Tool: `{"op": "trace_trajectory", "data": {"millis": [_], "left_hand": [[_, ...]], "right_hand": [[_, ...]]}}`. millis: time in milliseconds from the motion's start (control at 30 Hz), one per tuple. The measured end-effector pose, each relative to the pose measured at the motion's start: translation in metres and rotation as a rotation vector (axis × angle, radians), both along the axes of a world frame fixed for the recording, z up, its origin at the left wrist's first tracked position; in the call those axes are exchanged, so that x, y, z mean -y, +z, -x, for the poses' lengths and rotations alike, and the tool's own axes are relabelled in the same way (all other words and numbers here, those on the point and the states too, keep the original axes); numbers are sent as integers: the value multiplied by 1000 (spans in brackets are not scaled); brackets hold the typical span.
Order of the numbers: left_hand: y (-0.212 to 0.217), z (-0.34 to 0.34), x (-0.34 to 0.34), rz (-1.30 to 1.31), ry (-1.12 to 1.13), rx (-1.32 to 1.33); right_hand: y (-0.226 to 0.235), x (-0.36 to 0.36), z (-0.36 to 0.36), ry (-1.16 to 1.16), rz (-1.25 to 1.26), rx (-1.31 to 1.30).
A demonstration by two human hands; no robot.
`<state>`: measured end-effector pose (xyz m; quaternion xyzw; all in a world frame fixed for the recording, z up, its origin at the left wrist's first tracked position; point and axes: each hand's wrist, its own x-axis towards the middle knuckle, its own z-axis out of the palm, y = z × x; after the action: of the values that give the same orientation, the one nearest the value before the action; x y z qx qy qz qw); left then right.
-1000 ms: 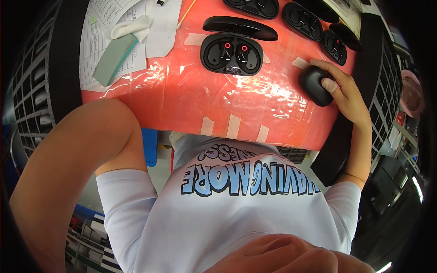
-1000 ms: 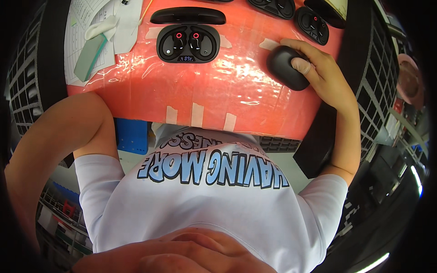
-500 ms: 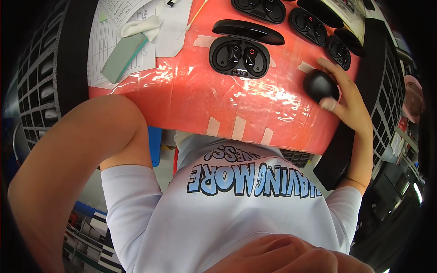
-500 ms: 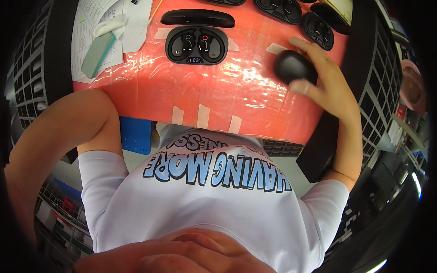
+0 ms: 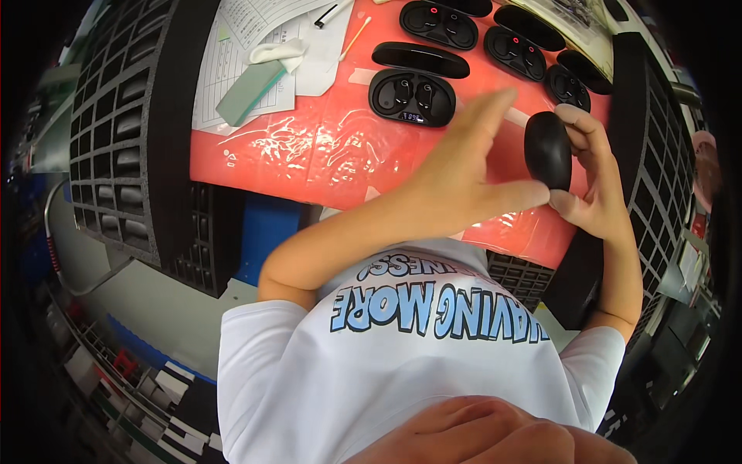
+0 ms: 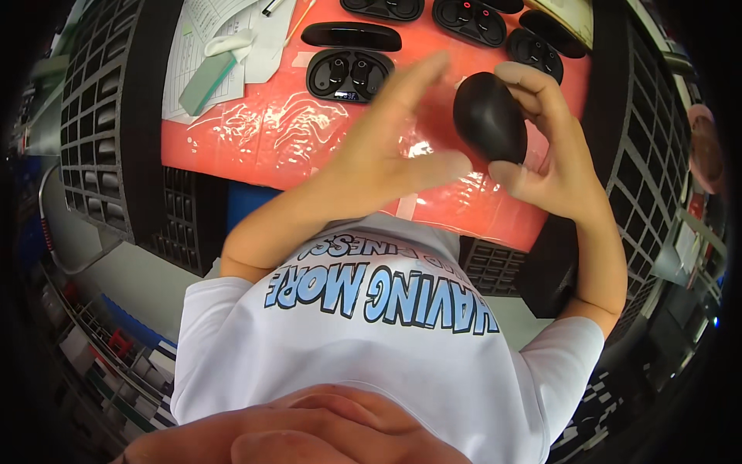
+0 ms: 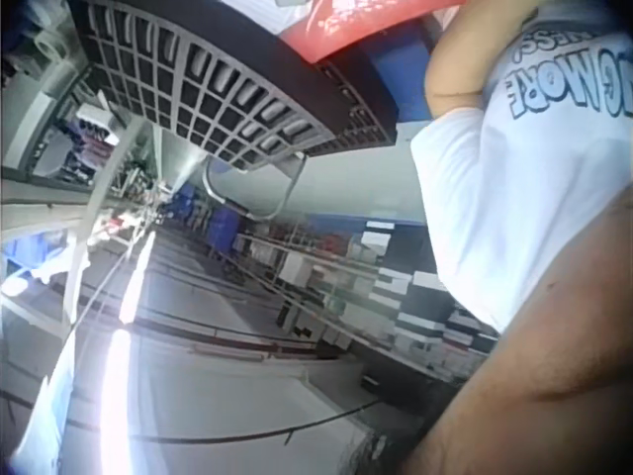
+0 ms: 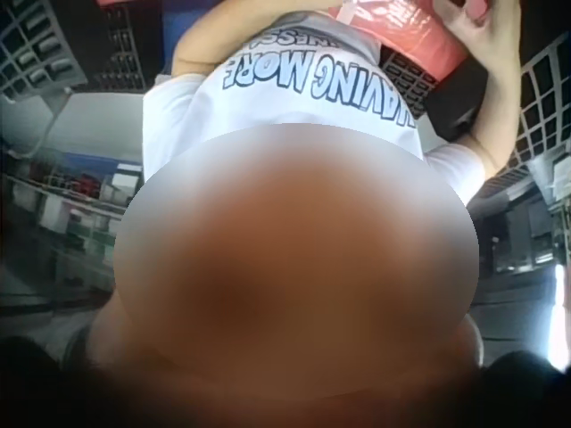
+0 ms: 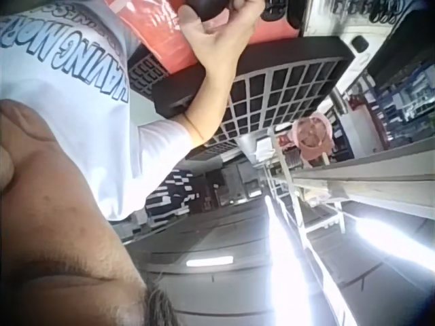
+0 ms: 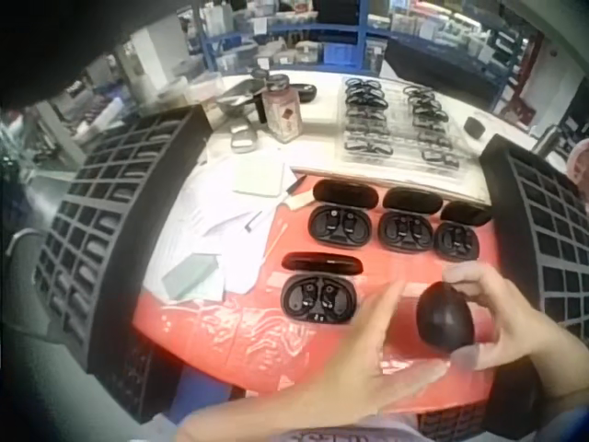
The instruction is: Assembling small electronic components, likely earbuds, into charging cases and organizing them into trays.
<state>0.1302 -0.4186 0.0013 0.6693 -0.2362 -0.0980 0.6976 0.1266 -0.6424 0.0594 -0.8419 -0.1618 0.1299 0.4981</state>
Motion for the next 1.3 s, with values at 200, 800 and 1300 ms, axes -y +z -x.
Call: {"op": "trace_trajectory", "data": {"millis": [200, 800, 1300], "left_hand": [[-7, -2, 15, -29, 0, 55], [-28, 16, 11, -707, -39, 661], [-29, 11, 7, -474, -6, 621]], "right_hand": [[4, -1, 5, -8, -115, -153], [30, -9, -100, -46, 469, 452], [4, -14, -345, -296, 728, 456]]}}
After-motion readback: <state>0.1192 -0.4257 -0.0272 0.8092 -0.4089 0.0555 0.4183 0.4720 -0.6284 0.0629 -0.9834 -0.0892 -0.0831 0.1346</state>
